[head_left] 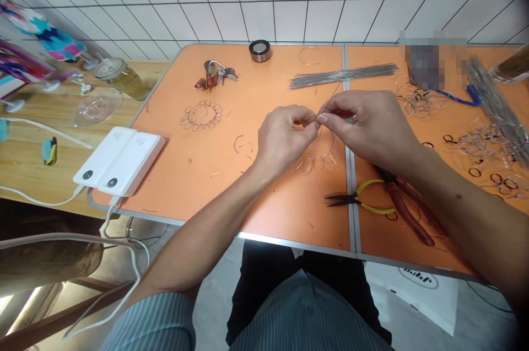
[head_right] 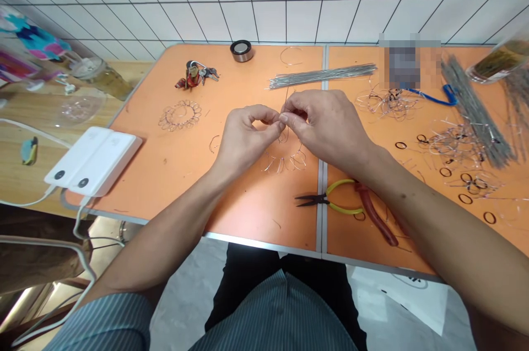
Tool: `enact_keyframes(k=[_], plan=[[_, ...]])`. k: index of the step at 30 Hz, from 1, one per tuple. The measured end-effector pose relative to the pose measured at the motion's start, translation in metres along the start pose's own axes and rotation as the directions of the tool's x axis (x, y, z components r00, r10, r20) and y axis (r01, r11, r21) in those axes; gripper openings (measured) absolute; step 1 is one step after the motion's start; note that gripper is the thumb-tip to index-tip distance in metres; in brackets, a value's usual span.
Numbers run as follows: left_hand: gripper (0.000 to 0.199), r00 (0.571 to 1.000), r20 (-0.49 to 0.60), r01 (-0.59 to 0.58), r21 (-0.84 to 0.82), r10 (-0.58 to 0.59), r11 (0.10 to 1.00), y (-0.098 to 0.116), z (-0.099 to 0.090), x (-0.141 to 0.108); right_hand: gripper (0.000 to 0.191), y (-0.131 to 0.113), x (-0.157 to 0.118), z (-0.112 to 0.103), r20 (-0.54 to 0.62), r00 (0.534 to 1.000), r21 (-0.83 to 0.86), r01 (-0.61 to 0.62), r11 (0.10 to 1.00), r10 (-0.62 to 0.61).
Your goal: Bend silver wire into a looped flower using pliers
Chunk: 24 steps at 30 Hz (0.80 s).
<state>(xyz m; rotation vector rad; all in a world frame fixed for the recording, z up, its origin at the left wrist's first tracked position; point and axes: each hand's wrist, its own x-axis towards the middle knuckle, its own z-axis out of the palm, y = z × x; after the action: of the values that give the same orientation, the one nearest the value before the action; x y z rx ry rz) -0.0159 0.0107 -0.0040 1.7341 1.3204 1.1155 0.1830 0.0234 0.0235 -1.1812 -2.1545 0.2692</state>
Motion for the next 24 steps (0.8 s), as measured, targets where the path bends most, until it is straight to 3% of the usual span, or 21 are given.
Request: enact_keyframes(k=[6, 10, 14, 24], plan=[[0.013, 0.976, 0.097, 0.213, -0.294, -0.193, 0.932, -0.007, -0.016, 0.012, 0.015, -0.001, 0.005, -0.001, -0.021, 1.000, 0.018, 0.000, 1.000, 0.001], [0.028, 0.948, 0.083, 0.315, -0.343, -0.306, 0.885, -0.014, -0.021, 0.017, 0.019, -0.004, 0.003, -0.006, -0.089, 0.996, -0.003, -0.006, 1.000, 0.005], [0.045, 0.923, 0.203, 0.384, -0.404, -0.328, 0.830, -0.017, -0.018, 0.017, 0.018, -0.003, 0.000, -0.011, -0.131, 0.991, 0.006, 0.020, 1.000, -0.019], [0.046, 0.786, 0.556, 0.557, -0.450, -0.269, 0.698, -0.014, -0.019, 0.015, 0.017, 0.000, -0.001, -0.022, -0.053, 0.996, 0.063, 0.080, 0.995, -0.077]])
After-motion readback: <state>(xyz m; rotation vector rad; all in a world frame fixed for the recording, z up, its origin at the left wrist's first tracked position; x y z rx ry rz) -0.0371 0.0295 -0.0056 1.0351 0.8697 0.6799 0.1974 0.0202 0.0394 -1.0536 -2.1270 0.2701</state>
